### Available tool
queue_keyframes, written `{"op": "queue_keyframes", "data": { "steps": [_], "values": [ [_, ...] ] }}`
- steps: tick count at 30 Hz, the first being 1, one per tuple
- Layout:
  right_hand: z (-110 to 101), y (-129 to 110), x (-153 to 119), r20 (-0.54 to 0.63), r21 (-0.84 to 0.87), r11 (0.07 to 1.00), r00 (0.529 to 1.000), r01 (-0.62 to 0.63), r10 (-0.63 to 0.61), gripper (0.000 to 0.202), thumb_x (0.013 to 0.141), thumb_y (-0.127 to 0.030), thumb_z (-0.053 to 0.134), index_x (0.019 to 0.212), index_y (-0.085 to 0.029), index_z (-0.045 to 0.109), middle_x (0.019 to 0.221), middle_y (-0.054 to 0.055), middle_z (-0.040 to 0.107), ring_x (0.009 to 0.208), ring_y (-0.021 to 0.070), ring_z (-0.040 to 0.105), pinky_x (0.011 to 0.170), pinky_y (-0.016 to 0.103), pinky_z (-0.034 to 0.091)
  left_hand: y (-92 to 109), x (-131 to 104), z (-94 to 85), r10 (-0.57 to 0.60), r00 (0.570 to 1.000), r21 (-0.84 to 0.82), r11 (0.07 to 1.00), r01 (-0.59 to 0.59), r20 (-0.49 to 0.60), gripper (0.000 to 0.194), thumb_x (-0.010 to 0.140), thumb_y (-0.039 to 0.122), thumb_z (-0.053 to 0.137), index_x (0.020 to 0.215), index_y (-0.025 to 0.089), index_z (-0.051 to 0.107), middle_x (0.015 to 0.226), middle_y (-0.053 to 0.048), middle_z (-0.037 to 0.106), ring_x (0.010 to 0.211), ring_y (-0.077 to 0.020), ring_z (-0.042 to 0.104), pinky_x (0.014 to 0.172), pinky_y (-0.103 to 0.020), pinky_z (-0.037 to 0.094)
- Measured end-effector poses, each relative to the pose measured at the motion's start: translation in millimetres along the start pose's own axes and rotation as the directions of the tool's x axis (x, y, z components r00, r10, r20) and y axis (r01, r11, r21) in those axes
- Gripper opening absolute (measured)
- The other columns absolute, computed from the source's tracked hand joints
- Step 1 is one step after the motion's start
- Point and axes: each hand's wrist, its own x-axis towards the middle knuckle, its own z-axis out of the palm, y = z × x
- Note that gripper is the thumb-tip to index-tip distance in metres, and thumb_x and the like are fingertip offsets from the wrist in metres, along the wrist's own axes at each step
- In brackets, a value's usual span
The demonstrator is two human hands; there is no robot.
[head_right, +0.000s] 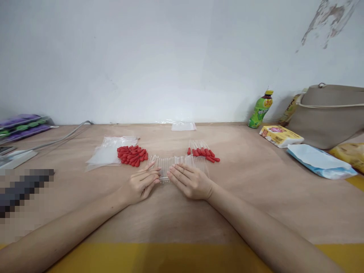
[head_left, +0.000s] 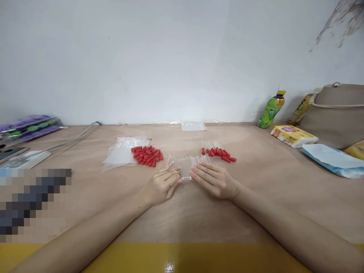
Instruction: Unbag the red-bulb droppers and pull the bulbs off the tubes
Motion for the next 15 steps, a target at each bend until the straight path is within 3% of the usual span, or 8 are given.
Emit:
{"op": "queue_keyframes", "data": {
  "steps": [4, 6, 7, 9, 11, 15],
  "values": [
    [-6, 12, -9, -0.071, 0.015, 0.991, 0.989, -0.13, 0.13, 0.025, 0.084, -0.007, 0.045, 0.102, -0.01, 0.061, 0.099, 0.011, 0.067, 0.103, 0.0203, 0.057, 0.09, 0.038, 0.049, -10, -5, -4.6, -0.126, 0.988, 0.021, 0.992, 0.128, -0.087, 0.012, 0.084, 0.013, 0.046, 0.086, 0.016, 0.058, 0.082, -0.003, 0.066, 0.09, -0.016, 0.062, 0.092, -0.036, 0.046],
    [-8, 24, -20, -0.148, 0.023, 0.943, 0.932, -0.332, 0.332, 0.023, 0.081, -0.012, 0.054, 0.102, -0.016, 0.063, 0.093, 0.007, 0.068, 0.093, 0.0182, 0.06, 0.084, 0.035, 0.051, -20, -7, -7.9, -0.285, 0.947, 0.044, 0.955, 0.294, -0.147, 0.013, 0.085, 0.016, 0.045, 0.084, 0.015, 0.059, 0.079, -0.004, 0.063, 0.082, -0.0156, 0.06, 0.081, -0.032, 0.049],
    [-8, 31, -26, -0.167, 0.012, 0.887, 0.874, -0.461, 0.457, 0.022, 0.08, -0.014, 0.057, 0.101, -0.019, 0.064, 0.09, 0.005, 0.068, 0.086, 0.017, 0.061, 0.078, 0.033, 0.051, -26, -7, -9.2, -0.367, 0.914, 0.049, 0.924, 0.38, -0.174, 0.015, 0.086, 0.018, 0.045, 0.083, 0.015, 0.06, 0.078, -0.004, 0.061, 0.078, -0.015, 0.058, 0.075, -0.03, 0.049],
    [-10, 46, -42, -0.215, 0.008, 0.716, 0.698, -0.699, 0.683, 0.018, 0.08, -0.021, 0.058, 0.096, -0.02, 0.067, 0.083, 0.006, 0.065, 0.074, 0.0154, 0.059, 0.068, 0.031, 0.05, -38, -8, -10.0, -0.503, 0.842, 0.045, 0.853, 0.52, -0.197, 0.02, 0.087, 0.023, 0.044, 0.083, 0.015, 0.062, 0.073, -0.003, 0.056, 0.071, -0.0141, 0.054, 0.067, -0.028, 0.048],
    [-11, 63, -59, -0.223, 0.05, 0.516, 0.494, -0.855, 0.84, 0.02, 0.08, -0.03, 0.056, 0.09, -0.017, 0.069, 0.081, 0.007, 0.061, 0.069, 0.0148, 0.056, 0.059, 0.028, 0.047, -48, -10, -8.2, -0.566, 0.802, 0.038, 0.812, 0.582, -0.189, 0.023, 0.088, 0.027, 0.044, 0.084, 0.015, 0.064, 0.07, -0.002, 0.052, 0.069, -0.014, 0.051, 0.066, -0.028, 0.047],
    [-13, 88, -91, 0.024, 0.101, 0.121, 0.124, -0.987, 0.992, 0.034, 0.073, -0.041, 0.059, 0.091, -0.014, 0.067, 0.069, 0.004, 0.059, 0.06, 0.0136, 0.052, 0.056, 0.027, 0.042, -57, -15, -0.3, -0.59, 0.796, 0.024, 0.801, 0.598, -0.131, 0.023, 0.087, 0.024, 0.044, 0.096, 0.015, 0.064, 0.075, -0.003, 0.053, 0.072, -0.0147, 0.052, 0.069, -0.029, 0.047]
  ]
}}
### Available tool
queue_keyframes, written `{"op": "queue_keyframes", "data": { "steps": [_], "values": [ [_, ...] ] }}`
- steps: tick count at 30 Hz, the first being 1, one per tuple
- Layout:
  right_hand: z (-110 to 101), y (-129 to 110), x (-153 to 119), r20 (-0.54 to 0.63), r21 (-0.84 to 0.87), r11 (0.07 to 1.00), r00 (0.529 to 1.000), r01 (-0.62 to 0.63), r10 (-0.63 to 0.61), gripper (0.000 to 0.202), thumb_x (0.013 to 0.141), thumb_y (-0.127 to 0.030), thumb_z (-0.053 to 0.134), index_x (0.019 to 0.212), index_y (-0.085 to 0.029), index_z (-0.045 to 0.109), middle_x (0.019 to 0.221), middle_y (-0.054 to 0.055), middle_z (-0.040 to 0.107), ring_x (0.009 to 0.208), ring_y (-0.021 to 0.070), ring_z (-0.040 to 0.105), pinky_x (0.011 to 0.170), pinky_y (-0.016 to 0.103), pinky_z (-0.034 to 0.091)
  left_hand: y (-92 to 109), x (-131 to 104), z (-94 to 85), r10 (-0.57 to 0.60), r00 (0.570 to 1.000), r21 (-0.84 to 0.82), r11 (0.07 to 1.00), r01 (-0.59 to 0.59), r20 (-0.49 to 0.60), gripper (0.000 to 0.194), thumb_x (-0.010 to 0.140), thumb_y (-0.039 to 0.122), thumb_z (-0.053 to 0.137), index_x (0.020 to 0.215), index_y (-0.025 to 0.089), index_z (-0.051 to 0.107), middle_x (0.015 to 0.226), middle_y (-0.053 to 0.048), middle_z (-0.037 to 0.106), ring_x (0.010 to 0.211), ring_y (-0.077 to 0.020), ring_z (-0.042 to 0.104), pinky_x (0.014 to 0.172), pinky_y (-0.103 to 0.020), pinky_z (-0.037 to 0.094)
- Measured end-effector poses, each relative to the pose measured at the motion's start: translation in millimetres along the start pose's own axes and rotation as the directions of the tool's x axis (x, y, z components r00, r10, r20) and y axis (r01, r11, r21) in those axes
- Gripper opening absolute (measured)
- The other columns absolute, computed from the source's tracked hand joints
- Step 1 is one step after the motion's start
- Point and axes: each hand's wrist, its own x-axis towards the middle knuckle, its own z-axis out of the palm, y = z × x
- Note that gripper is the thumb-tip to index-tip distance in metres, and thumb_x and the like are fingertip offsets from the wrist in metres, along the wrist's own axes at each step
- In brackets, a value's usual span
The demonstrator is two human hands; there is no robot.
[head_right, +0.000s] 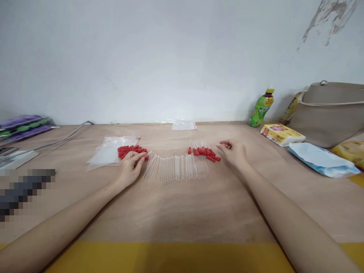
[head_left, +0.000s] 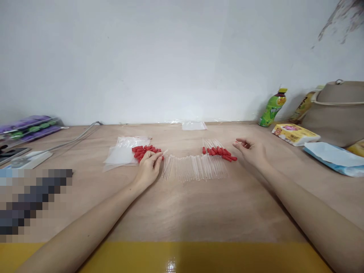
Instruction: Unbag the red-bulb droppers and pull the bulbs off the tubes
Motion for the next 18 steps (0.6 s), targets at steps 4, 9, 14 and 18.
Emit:
{"op": "queue_keyframes", "data": {
  "steps": [4, 9, 14, 18],
  "values": [
    [-1, 17, 7, 0.168, -0.077, 0.985, 0.972, -0.152, 0.163, 0.029, 0.066, -0.041, 0.063, 0.076, -0.014, 0.065, 0.068, 0.004, 0.062, 0.059, 0.0135, 0.052, 0.054, 0.026, 0.039, 0, -3, 4.9, -0.012, 1.0, -0.015, 1.0, 0.013, 0.027, 0.024, 0.085, 0.022, 0.044, 0.097, 0.014, 0.063, 0.076, -0.003, 0.054, 0.073, -0.0151, 0.053, 0.069, -0.03, 0.048],
    [3, 17, 6, 0.235, -0.145, 0.977, 0.953, -0.159, 0.19, 0.024, 0.066, -0.04, 0.061, 0.07, -0.016, 0.065, 0.063, 0.004, 0.063, 0.056, 0.014, 0.054, 0.052, 0.025, 0.038, 5, -7, 6.4, -0.001, 0.999, -0.054, 0.999, 0.004, 0.052, 0.021, 0.082, 0.022, 0.047, 0.096, 0.016, 0.063, 0.081, -0.004, 0.057, 0.072, -0.0142, 0.056, 0.064, -0.027, 0.05],
    [5, 18, 5, 0.302, -0.158, 0.977, 0.935, -0.141, 0.184, 0.026, 0.07, -0.041, 0.057, 0.072, -0.018, 0.069, 0.066, 0.003, 0.067, 0.06, 0.0152, 0.058, 0.053, 0.025, 0.039, 13, -9, 3.7, -0.006, 0.996, -0.145, 0.989, 0.018, 0.084, 0.025, 0.082, 0.033, 0.051, 0.097, 0.015, 0.062, 0.086, -0.006, 0.058, 0.068, -0.0131, 0.058, 0.056, -0.024, 0.05],
    [5, 20, 6, 0.319, -0.188, 0.971, 0.926, -0.146, 0.201, 0.034, 0.073, -0.046, 0.051, 0.075, -0.018, 0.071, 0.059, 0.003, 0.065, 0.054, 0.0157, 0.056, 0.048, 0.025, 0.036, 18, -9, -1.6, -0.013, 0.995, -0.161, 0.987, 0.03, 0.104, 0.028, 0.085, 0.037, 0.048, 0.092, 0.016, 0.064, 0.087, -0.006, 0.06, 0.076, -0.0151, 0.058, 0.061, -0.025, 0.05]
  ]
}}
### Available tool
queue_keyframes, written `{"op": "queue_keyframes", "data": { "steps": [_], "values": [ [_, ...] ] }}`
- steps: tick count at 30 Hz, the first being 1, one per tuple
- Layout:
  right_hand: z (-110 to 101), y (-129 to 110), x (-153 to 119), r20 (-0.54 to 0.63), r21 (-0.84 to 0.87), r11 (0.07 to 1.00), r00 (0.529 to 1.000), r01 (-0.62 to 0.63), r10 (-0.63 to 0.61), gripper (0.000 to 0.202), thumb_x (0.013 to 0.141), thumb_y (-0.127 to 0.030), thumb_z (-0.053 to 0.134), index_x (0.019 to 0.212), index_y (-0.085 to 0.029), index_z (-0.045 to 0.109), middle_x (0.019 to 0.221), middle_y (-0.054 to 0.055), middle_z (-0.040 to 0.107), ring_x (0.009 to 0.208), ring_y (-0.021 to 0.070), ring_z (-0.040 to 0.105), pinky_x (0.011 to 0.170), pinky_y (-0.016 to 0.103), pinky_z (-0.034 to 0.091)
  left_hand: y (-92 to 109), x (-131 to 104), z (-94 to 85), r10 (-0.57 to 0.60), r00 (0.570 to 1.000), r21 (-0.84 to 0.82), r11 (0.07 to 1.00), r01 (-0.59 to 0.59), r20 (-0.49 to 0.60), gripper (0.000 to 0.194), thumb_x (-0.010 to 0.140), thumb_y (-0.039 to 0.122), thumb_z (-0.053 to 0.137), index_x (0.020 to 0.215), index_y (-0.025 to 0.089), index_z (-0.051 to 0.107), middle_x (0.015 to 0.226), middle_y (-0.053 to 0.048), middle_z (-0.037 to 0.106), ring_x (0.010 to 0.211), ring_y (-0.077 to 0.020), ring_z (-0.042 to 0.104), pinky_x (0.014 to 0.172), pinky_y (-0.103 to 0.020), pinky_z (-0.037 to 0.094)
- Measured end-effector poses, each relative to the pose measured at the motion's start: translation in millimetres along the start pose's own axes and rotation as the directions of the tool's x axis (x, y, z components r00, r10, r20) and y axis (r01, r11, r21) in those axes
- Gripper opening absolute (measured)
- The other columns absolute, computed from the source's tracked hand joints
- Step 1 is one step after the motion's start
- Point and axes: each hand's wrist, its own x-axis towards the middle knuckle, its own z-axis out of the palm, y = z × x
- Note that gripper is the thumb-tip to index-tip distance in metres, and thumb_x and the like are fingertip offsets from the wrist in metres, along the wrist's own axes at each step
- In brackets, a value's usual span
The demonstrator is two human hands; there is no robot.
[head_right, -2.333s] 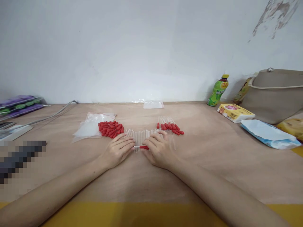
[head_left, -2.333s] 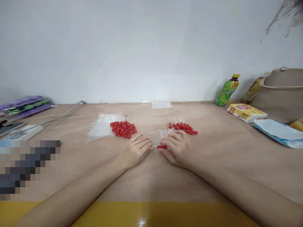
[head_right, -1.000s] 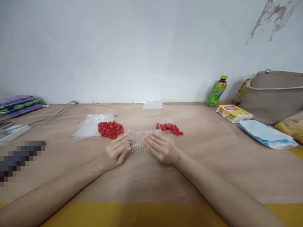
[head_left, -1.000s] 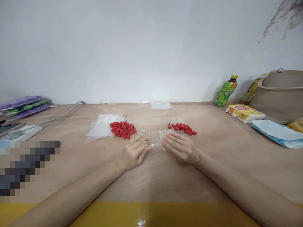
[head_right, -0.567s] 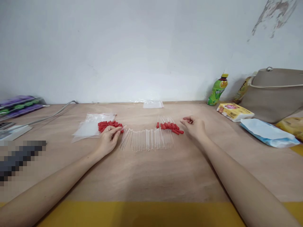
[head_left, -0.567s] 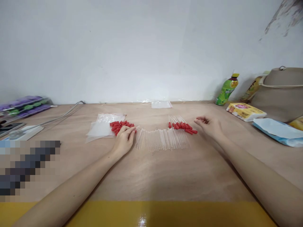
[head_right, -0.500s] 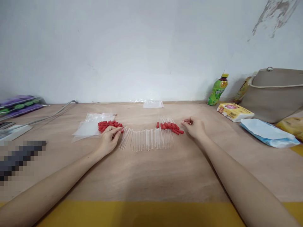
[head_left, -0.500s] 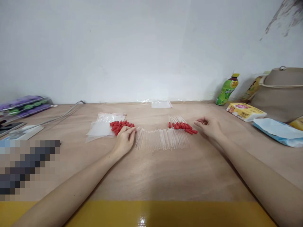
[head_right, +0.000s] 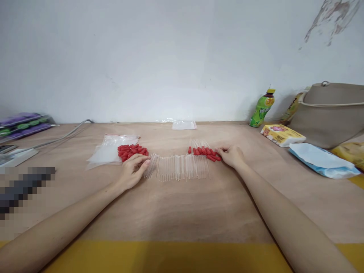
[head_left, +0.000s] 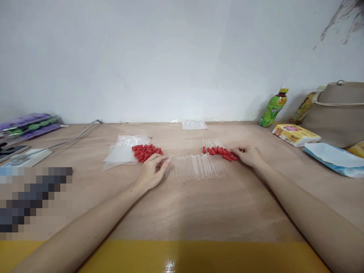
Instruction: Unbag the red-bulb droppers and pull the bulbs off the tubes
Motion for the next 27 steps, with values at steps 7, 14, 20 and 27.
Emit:
{"op": "queue_keyframes", "data": {
  "steps": [7, 14, 20, 27],
  "values": [
    [1, -5, -4, 0.024, 0.008, 0.998, 0.997, 0.067, -0.068, 0.039, 0.068, -0.053, 0.056, 0.075, -0.017, 0.068, 0.058, 0.002, 0.062, 0.051, 0.0131, 0.053, 0.047, 0.023, 0.037, -1, 0, -1.7, -0.028, 1.0, 0.021, 0.999, 0.028, 0.001, 0.029, 0.088, 0.033, 0.041, 0.079, 0.016, 0.063, 0.08, -0.003, 0.06, 0.073, -0.0144, 0.058, 0.067, -0.028, 0.047],
    [1, -7, -5, 0.039, 0.021, 0.992, 0.991, 0.128, -0.128, 0.036, 0.067, -0.05, 0.058, 0.076, -0.017, 0.067, 0.062, 0.002, 0.062, 0.052, 0.0124, 0.052, 0.048, 0.023, 0.038, -7, -3, 1.1, -0.002, 0.999, 0.058, 0.998, 0.005, -0.037, 0.019, 0.083, 0.029, 0.047, 0.084, 0.017, 0.062, 0.081, -0.003, 0.059, 0.07, -0.0139, 0.056, 0.059, -0.026, 0.047],
    [1, -11, -6, 0.038, 0.026, 0.998, 0.997, 0.062, -0.063, 0.028, 0.066, -0.044, 0.061, 0.072, -0.018, 0.067, 0.059, 0.001, 0.062, 0.052, 0.0123, 0.052, 0.049, 0.024, 0.037, 0, -6, -6.0, 0.043, 0.991, 0.024, 0.999, -0.046, 0.124, 0.03, 0.075, 0.038, 0.059, 0.098, 0.018, 0.059, 0.089, -0.003, 0.052, 0.059, -0.0093, 0.05, 0.056, -0.025, 0.048],
    [4, -15, -6, -0.029, 0.054, 0.998, 0.999, -0.013, 0.015, 0.02, 0.064, -0.037, 0.063, 0.066, -0.018, 0.069, 0.055, 0.002, 0.061, 0.052, 0.0139, 0.052, 0.048, 0.025, 0.034, 3, -5, -13.3, 0.066, 0.959, 0.019, 0.997, -0.074, 0.276, 0.054, 0.066, 0.049, 0.067, 0.111, 0.022, 0.053, 0.098, -0.005, 0.047, 0.076, -0.0145, 0.05, 0.066, -0.029, 0.049]
  ]
}}
